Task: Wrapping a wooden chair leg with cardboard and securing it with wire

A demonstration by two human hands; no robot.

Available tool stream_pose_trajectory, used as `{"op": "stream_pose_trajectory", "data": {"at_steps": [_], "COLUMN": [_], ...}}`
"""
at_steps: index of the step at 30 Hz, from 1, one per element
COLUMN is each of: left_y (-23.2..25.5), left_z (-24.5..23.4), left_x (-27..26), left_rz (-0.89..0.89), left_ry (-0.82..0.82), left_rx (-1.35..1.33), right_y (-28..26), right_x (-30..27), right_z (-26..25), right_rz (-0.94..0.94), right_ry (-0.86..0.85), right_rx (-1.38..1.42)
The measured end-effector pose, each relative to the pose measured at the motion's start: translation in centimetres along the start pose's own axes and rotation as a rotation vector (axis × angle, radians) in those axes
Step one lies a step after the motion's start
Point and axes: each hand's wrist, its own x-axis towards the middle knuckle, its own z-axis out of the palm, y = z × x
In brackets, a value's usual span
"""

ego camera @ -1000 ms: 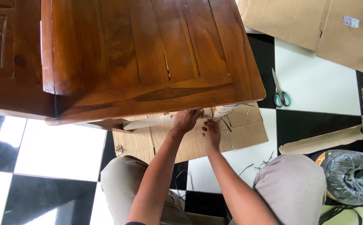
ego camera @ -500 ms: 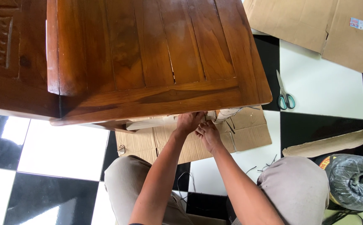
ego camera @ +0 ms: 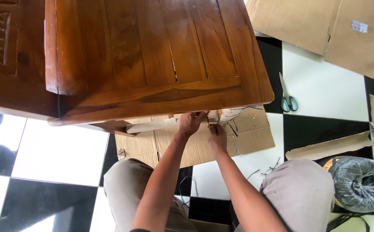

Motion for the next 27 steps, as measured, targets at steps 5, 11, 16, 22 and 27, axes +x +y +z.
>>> {"op": "stream_pose_trajectory", "data": {"at_steps": [5, 11, 16, 22, 27], "left_y": [0.9, 3.4, 4.2, 3.0, 1.9], "left_z": [-0.4, -1.8, -2.2, -1.3, -0.9], "left_x": [-0.5, -2.4, -3.1, -2.2, -2.0], "left_rz": [-0.022, -0.036, -0.015, 0.037, 0.118], "left_ry": [-0.027, -0.077, -0.095, -0.12, -0.12], "left_rx": [0.026, 0.086, 0.053, 0.108, 0.112], "right_y": [1.4, -1.2, -1.7, -4.1, -4.9], "right_x": [1.3, -2.3, -2.9, -4.2, -4.5], "right_z": [-0.6, -0.4, -0.7, -1.1, -1.4], "right_rz": [-0.086, -0.258, -0.549, -0.639, -0.891], "right_ry": [0.014, 0.168, 0.341, 0.291, 0.311], "right_rx": [-0.415, -0.395, -0.337, -0.277, -0.396]}}
